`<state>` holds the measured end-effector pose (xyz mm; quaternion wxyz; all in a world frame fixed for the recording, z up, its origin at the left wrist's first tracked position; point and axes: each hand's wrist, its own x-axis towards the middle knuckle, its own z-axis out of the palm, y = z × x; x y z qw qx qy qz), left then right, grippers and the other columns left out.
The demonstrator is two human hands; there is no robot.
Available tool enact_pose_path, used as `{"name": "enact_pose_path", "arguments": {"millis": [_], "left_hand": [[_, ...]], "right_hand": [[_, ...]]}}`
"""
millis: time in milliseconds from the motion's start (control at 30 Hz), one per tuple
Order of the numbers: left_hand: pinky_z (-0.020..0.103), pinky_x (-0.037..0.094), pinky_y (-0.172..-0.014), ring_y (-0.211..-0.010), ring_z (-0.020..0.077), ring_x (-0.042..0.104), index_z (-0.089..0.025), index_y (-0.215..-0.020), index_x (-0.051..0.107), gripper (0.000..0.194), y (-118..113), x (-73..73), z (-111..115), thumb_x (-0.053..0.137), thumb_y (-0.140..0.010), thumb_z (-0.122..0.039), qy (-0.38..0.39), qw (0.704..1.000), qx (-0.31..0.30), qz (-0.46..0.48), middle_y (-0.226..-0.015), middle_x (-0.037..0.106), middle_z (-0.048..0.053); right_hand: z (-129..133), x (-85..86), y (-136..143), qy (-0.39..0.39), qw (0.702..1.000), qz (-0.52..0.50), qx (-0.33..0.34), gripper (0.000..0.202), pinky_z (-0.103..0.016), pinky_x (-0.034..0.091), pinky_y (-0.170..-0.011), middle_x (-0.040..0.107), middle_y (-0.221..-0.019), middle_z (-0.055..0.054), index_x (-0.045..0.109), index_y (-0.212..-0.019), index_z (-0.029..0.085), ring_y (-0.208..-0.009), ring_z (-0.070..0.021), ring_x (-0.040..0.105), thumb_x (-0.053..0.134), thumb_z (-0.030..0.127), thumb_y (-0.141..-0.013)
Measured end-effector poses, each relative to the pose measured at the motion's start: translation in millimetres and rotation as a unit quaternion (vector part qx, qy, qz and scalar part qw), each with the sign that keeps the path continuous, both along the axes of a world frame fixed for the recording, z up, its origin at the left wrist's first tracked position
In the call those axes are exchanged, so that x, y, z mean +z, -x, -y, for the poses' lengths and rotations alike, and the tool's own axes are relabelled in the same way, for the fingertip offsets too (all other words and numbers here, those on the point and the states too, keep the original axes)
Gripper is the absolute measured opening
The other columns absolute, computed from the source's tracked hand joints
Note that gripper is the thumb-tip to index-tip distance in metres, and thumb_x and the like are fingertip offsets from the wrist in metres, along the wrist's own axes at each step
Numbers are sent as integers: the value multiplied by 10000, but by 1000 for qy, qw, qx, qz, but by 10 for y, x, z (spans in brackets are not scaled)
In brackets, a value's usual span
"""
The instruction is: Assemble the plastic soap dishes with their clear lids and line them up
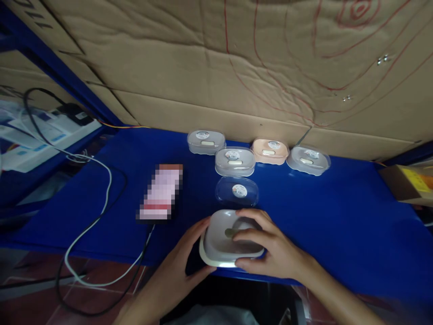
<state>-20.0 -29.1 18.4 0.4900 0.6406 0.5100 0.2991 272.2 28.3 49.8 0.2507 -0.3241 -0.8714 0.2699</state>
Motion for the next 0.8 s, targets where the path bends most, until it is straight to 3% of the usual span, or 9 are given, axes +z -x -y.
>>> {"name": "enact_pose_path", "arguments": {"millis": [233,333,433,500,633,800], "left_hand": [[652,406,-1225,-1527,432,464,-493,-1559,510,836,227,59,199,851,-830,-267,31,999,15,-13,-1682,483,53],[599,411,-1237,-1484,416,518,-432,-1446,635,747,245,95,280,900,-766,-271,34,994,81,68,-1622,543,79],[479,577,-1083,-1334,375,654,-347,-1370,641,646,132,129,321,896,-778,-365,84,949,220,209,-1641,505,117],[419,611,-1013,-1344,362,644,-348,-1367,609,685,37,148,320,912,-755,-403,107,917,276,267,-1636,518,106],[446,556,-1106,-1465,367,540,-400,-1407,575,788,-47,133,309,941,-709,-419,142,870,312,354,-1604,565,59],[525,530,-1152,-1403,387,605,-421,-1529,491,896,-24,47,330,919,-742,-433,193,847,311,385,-1504,660,67]], "right_hand": [[-20,-50,-37,-55,997,32,-41,363,-464,520,-1107,553,-1515,-120,674,-1317,285,-1397,-311,552,743,391,-977],[-15,-73,10,-72,995,44,-45,380,-490,523,-1091,574,-1499,-129,653,-1333,278,-1387,-320,562,739,393,-981],[0,-80,37,-78,994,54,-54,383,-511,529,-1080,592,-1485,-131,653,-1322,277,-1372,-334,573,743,412,-975],[21,-79,36,-78,993,65,-57,380,-518,525,-1087,597,-1482,-130,655,-1317,275,-1372,-338,571,743,412,-973],[88,-80,-11,-84,991,80,-70,383,-521,512,-1106,605,-1479,-123,659,-1324,272,-1379,-338,565,743,386,-968],[172,-82,-103,-88,987,100,-87,408,-554,499,-1121,594,-1501,-120,657,-1348,278,-1406,-354,545,746,353,-957]]}}
